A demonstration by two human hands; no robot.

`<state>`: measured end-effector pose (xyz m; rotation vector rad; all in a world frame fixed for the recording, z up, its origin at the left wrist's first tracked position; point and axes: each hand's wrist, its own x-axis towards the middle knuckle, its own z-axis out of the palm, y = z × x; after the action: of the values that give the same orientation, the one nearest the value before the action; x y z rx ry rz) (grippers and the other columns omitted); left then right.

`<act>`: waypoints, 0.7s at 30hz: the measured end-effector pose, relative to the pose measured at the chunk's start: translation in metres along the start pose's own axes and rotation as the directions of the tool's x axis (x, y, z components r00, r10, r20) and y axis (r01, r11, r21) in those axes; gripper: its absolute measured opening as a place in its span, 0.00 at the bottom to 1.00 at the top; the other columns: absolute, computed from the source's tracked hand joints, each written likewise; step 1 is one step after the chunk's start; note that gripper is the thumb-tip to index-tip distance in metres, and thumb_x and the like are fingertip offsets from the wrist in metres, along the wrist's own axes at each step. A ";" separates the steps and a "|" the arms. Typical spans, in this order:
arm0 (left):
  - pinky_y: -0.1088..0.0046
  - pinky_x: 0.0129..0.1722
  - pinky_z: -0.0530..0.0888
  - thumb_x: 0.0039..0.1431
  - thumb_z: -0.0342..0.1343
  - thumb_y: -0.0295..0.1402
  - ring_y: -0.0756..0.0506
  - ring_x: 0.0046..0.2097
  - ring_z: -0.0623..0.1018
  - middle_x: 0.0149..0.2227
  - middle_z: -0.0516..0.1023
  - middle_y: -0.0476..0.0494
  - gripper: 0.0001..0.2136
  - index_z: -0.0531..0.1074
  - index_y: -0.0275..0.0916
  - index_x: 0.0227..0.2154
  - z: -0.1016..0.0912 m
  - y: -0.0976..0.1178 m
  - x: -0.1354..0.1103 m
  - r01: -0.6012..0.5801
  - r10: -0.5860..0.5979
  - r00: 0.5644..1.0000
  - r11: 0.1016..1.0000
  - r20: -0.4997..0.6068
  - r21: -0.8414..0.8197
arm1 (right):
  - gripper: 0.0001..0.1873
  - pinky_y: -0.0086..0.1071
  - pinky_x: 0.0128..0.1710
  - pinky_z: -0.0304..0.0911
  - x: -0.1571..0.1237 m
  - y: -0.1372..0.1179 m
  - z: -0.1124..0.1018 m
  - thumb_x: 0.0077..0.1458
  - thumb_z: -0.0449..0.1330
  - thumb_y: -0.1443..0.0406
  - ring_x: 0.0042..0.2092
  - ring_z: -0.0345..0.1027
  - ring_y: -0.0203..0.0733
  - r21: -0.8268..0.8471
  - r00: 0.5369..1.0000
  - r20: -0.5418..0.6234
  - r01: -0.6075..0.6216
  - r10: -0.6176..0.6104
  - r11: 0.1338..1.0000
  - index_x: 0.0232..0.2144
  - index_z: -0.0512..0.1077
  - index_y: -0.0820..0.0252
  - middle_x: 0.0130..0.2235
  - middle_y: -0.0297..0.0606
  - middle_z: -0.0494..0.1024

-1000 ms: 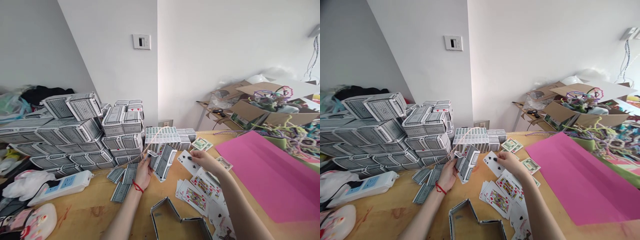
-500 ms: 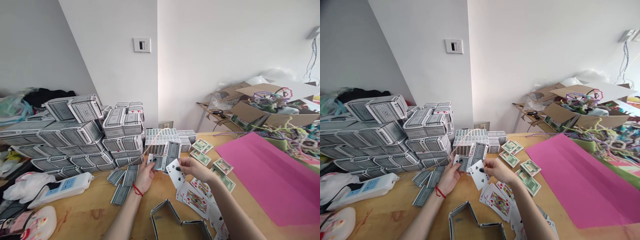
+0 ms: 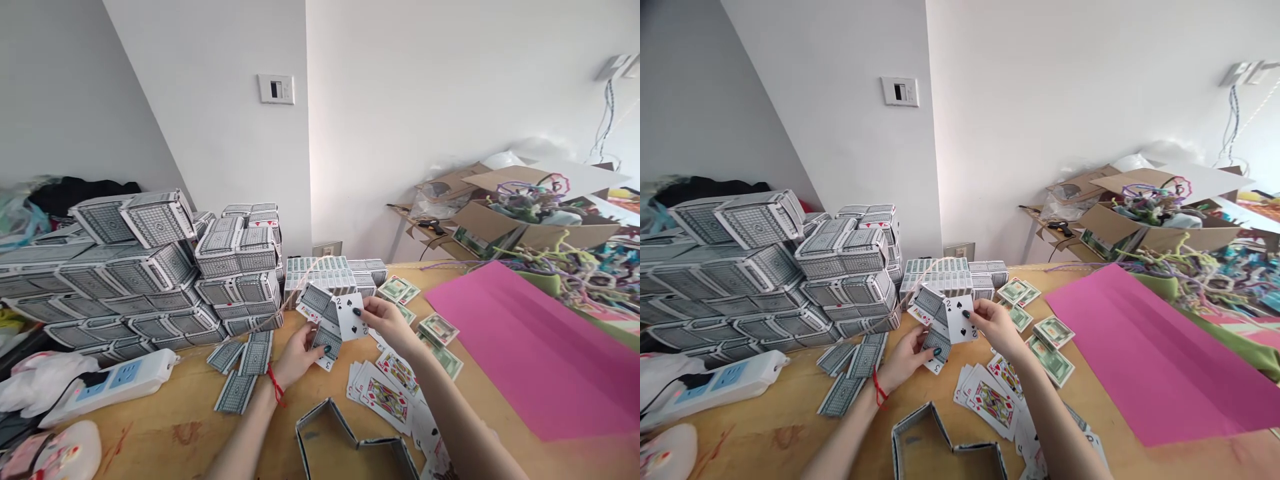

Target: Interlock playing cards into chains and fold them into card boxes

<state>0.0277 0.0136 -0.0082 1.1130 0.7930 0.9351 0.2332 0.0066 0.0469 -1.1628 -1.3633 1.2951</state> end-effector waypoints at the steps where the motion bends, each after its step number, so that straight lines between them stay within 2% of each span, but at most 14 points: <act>1: 0.68 0.41 0.70 0.40 0.64 0.27 0.43 0.41 0.76 0.38 0.78 0.40 0.18 0.71 0.37 0.38 0.001 0.000 0.000 -0.011 0.011 1.000 1.000 0.009 -0.009 | 0.17 0.31 0.31 0.62 0.000 0.000 0.001 0.47 0.59 0.52 0.30 0.67 0.38 -0.002 1.000 0.006 0.005 -0.005 1.000 0.29 0.66 0.60 0.28 0.35 0.72; 3: 0.67 0.44 0.69 0.40 0.64 0.27 0.43 0.42 0.76 0.39 0.78 0.40 0.17 0.72 0.36 0.38 0.001 0.001 0.000 -0.030 0.030 1.000 0.999 0.001 -0.026 | 0.17 0.30 0.30 0.62 0.000 -0.001 0.002 0.47 0.58 0.51 0.29 0.66 0.37 -0.014 1.000 -0.011 0.025 -0.025 1.000 0.28 0.65 0.60 0.27 0.34 0.71; 6: 0.67 0.44 0.69 0.40 0.64 0.29 0.42 0.42 0.75 0.37 0.78 0.42 0.16 0.72 0.36 0.36 -0.001 0.001 0.000 -0.035 0.030 0.997 0.997 -0.070 -0.074 | 0.17 0.27 0.23 0.59 -0.002 -0.006 0.000 0.49 0.55 0.51 0.26 0.63 0.35 0.012 0.993 -0.105 0.055 -0.054 0.998 0.30 0.63 0.58 0.25 0.32 0.69; 8: 0.68 0.43 0.70 0.40 0.64 0.31 0.42 0.41 0.76 0.36 0.79 0.42 0.16 0.72 0.36 0.36 -0.003 0.001 0.000 -0.016 0.004 0.996 0.991 -0.094 -0.132 | 0.16 0.27 0.22 0.58 -0.005 -0.011 -0.003 0.50 0.54 0.52 0.25 0.63 0.35 0.027 0.995 -0.089 0.050 -0.047 0.998 0.32 0.63 0.57 0.26 0.33 0.69; 9: 0.68 0.42 0.70 0.40 0.65 0.31 0.42 0.41 0.76 0.36 0.79 0.42 0.16 0.72 0.36 0.36 -0.003 0.000 0.000 -0.002 -0.013 0.996 0.987 -0.091 -0.162 | 0.15 0.28 0.23 0.58 -0.008 -0.014 -0.005 0.50 0.54 0.53 0.26 0.64 0.36 0.005 0.998 -0.042 0.040 -0.039 0.999 0.33 0.63 0.57 0.26 0.33 0.70; 11: 0.69 0.39 0.71 0.41 0.65 0.31 0.42 0.40 0.76 0.35 0.79 0.42 0.16 0.72 0.36 0.36 -0.003 -0.001 0.000 0.036 -0.050 0.997 0.979 -0.067 -0.202 | 0.13 0.28 0.23 0.57 -0.013 -0.021 -0.008 0.50 0.55 0.55 0.24 0.63 0.36 -0.142 0.998 0.070 0.020 -0.010 0.990 0.32 0.65 0.58 0.23 0.32 0.69; 14: 0.70 0.38 0.71 0.41 0.65 0.31 0.42 0.40 0.77 0.35 0.79 0.42 0.16 0.73 0.36 0.36 -0.001 -0.002 -0.001 0.070 -0.082 0.996 0.971 -0.042 -0.230 | 0.09 0.26 0.19 0.51 -0.022 -0.029 -0.010 0.50 0.55 0.59 0.20 0.57 0.32 -0.426 0.981 0.180 0.011 0.073 0.905 0.28 0.69 0.58 0.19 0.29 0.66; 17: 0.69 0.39 0.71 0.41 0.65 0.30 0.42 0.40 0.77 0.35 0.79 0.42 0.15 0.73 0.36 0.35 0.001 -0.002 -0.001 0.073 -0.083 0.996 0.966 -0.029 -0.247 | 0.07 0.24 0.18 0.47 -0.026 -0.034 -0.009 0.50 0.54 0.64 0.20 0.54 0.31 -0.589 0.977 0.189 0.036 0.094 0.807 0.26 0.70 0.58 0.18 0.29 0.65; 21: 0.68 0.40 0.71 0.41 0.65 0.30 0.42 0.40 0.77 0.36 0.79 0.41 0.16 0.73 0.36 0.36 0.000 -0.003 -0.001 0.075 -0.080 0.997 0.964 -0.011 -0.257 | 0.07 0.24 0.18 0.46 -0.027 -0.037 -0.004 0.50 0.53 0.66 0.20 0.54 0.30 -0.662 0.982 0.175 0.062 0.074 0.747 0.27 0.71 0.58 0.18 0.29 0.65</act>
<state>0.0283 0.0122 -0.0110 0.8425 0.7051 0.9545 0.2401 -0.0202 0.0844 -1.5368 -2.0727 0.9435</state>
